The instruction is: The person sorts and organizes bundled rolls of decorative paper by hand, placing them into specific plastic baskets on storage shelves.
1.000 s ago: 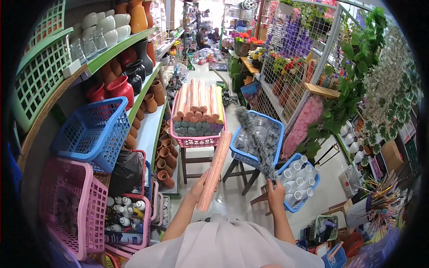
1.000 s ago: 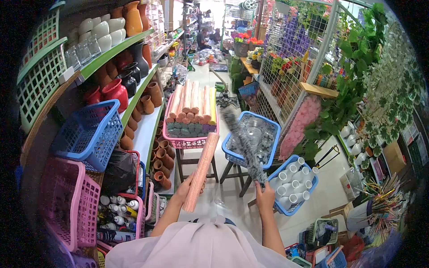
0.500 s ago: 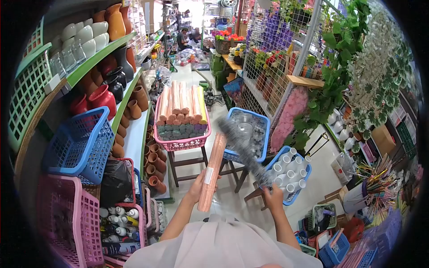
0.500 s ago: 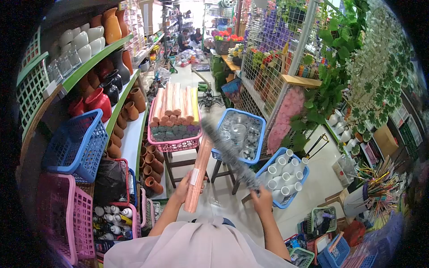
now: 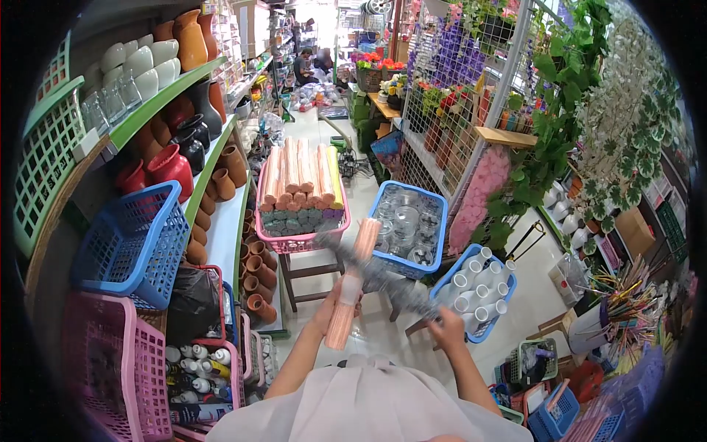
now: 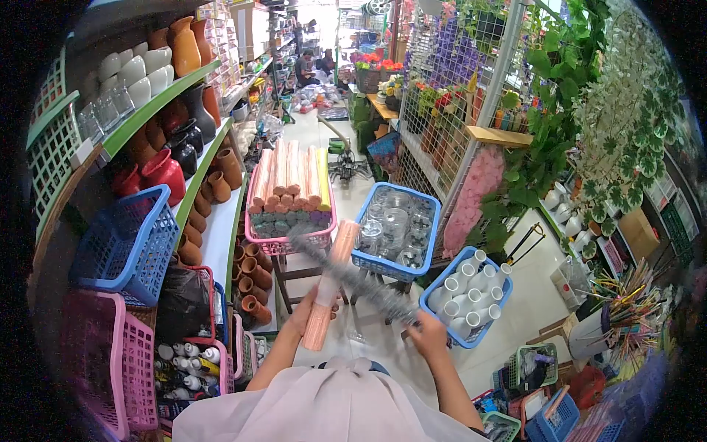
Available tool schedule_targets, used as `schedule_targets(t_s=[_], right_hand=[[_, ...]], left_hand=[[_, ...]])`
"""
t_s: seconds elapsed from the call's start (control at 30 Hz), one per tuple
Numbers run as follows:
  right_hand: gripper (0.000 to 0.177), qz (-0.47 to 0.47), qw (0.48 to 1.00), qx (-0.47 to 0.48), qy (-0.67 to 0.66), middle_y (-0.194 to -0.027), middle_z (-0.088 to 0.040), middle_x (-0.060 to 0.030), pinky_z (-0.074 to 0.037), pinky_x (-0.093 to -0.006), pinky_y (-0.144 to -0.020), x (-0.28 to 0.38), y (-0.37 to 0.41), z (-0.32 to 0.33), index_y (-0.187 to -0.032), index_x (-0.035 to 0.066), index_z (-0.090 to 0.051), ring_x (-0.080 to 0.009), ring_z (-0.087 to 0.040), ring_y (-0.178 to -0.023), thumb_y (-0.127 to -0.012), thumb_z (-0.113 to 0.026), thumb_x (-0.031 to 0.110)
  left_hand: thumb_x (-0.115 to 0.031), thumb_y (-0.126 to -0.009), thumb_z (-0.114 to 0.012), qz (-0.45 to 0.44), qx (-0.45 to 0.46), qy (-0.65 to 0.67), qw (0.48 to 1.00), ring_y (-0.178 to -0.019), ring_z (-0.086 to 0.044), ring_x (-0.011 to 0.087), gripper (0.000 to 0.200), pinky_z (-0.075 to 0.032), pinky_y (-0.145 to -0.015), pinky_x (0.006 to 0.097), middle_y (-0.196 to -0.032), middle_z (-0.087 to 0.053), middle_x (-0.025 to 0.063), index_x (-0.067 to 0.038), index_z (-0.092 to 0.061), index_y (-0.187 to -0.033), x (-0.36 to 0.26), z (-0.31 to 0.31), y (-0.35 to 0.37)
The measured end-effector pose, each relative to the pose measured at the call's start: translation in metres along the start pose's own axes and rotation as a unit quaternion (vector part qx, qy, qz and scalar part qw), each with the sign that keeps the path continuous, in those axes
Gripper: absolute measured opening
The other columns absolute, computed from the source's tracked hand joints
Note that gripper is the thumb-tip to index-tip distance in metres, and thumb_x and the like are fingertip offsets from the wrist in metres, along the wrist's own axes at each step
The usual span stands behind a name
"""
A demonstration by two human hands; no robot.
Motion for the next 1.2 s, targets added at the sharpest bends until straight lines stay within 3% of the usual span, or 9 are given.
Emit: schedule_targets(t_s=[0.03,0.17,0.33,0.53,0.73,0.8,0.87,0.93,1.2], right_hand=[[0.03,0.168,0.985,0.028,0.01,-0.075,-0.063,-0.0199,-0.046,-0.045,-0.063,0.031,0.009,-0.006,-0.096,0.003,-0.061,-0.0375,-0.061,-0.07,-0.078,-0.067,0.027],[0.031,0.218,0.963,0.118,0.109,-0.075,-0.063,-0.0201,-0.046,-0.0451,-0.062,0.032,0.008,-0.027,-0.094,0.003,-0.059,-0.0384,-0.061,-0.07,-0.078,-0.067,0.029],[0.035,-0.117,0.989,-0.089,-0.026,-0.076,-0.063,-0.0215,-0.046,-0.0452,-0.064,-0.03,-0.015,0.001,-0.094,0.001,-0.059,-0.0405,-0.061,-0.072,-0.078,-0.067,0.032],[0.036,0.202,0.969,0.101,0.098,-0.086,-0.065,-0.0159,-0.049,-0.0411,-0.065,0.031,0.001,-0.031,-0.094,0.008,-0.063,-0.034,-0.063,-0.077,-0.062,-0.075,0.018],[0.03,-0.17,0.983,-0.072,-0.01,-0.077,-0.064,-0.0164,-0.046,-0.0441,-0.063,-0.028,-0.027,-0.001,-0.091,0.006,-0.063,-0.0378,-0.061,-0.073,-0.075,-0.071,0.029],[0.031,-0.146,0.987,-0.067,0.01,-0.082,-0.065,-0.0156,-0.048,-0.0417,-0.064,-0.028,-0.02,-0.007,-0.093,0.006,-0.064,-0.0352,-0.062,-0.076,-0.074,-0.071,0.029],[0.032,0.112,0.994,0.016,0.004,-0.084,-0.065,-0.0146,-0.048,-0.0403,-0.066,0.014,-0.012,-0.029,-0.093,0.006,-0.063,-0.0334,-0.062,-0.078,-0.072,-0.072,0.028],[0.033,0.172,0.984,0.042,0.024,-0.084,-0.064,-0.0138,-0.048,-0.0396,-0.066,0.031,-0.009,-0.031,-0.094,0.007,-0.063,-0.0326,-0.062,-0.077,-0.07,-0.072,0.028],[0.042,-0.177,0.98,-0.084,-0.023,-0.089,-0.063,-0.0271,-0.046,-0.0486,-0.072,-0.067,-0.049,-0.03,-0.097,0.001,-0.06,-0.0456,-0.059,-0.086,-0.083,-0.061,0.041]], left_hand=[[-0.048,-0.096,-0.04,0.002,0.0,0.0,1.0,-0.078,-0.06,0.0184,0.048,-0.053,-0.069,0.033,-0.098,-0.057,0.0093,-0.012,-0.043,-0.126,-0.001,0.001,-0.002],[-0.05,-0.097,-0.033,0.012,-0.046,-0.071,0.996,-0.076,-0.059,0.0168,0.052,-0.053,-0.068,0.031,-0.097,-0.058,0.0082,-0.007,-0.047,-0.122,-0.003,0.002,-0.002],[-0.046,-0.099,-0.032,0.002,-0.052,-0.09,0.995,-0.077,-0.06,0.0163,0.052,-0.052,-0.067,0.0286,-0.094,-0.06,0.008,-0.002,-0.051,-0.119,-0.005,0.005,-0.003],[-0.053,-0.094,-0.043,0.044,-0.064,-0.066,0.995,-0.07,-0.061,0.0156,0.053,-0.054,-0.063,0.0309,-0.087,-0.061,0.0069,-0.004,-0.053,-0.114,0.003,0.031,-0.007],[-0.052,-0.096,-0.035,-0.019,-0.075,-0.116,0.99,-0.064,-0.061,0.0164,0.05,-0.054,-0.059,0.0309,-0.08,-0.06,0.0072,-0.01,-0.048,-0.12,-0.014,0.029,-0.007],[-0.047,-0.098,-0.03,0.003,-0.09,-0.155,0.984,-0.07,-0.06,0.0179,0.05,-0.052,-0.057,0.0281,-0.088,-0.059,0.0089,-0.005,-0.048,-0.119,-0.019,0.028,-0.007],[-0.047,-0.099,-0.03,0.029,-0.17,-0.145,0.974,-0.068,-0.06,0.0179,0.052,-0.053,-0.058,0.0283,-0.093,-0.06,0.01,-0.003,-0.047,-0.122,-0.018,0.031,-0.003],[-0.046,-0.099,-0.031,-0.033,-0.074,-0.09,0.993,-0.068,-0.06,0.017,0.052,-0.054,-0.059,0.0278,-0.096,-0.061,0.0108,-0.005,-0.042,-0.129,-0.028,-0.005,-0.007],[-0.038,-0.099,-0.039,-0.049,-0.105,-0.252,0.961,-0.082,-0.062,0.0138,0.05,-0.054,-0.063,0.0269,-0.104,-0.059,0.0099,-0.019,-0.026,-0.143,-0.021,0.034,-0.024]])
Point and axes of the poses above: each hand's wrist, its own y-axis away from the middle knuckle, its own z-axis out of the back of the hand, x = y × z, the point moved 9 cm from there along -y, towards the middle knuckle
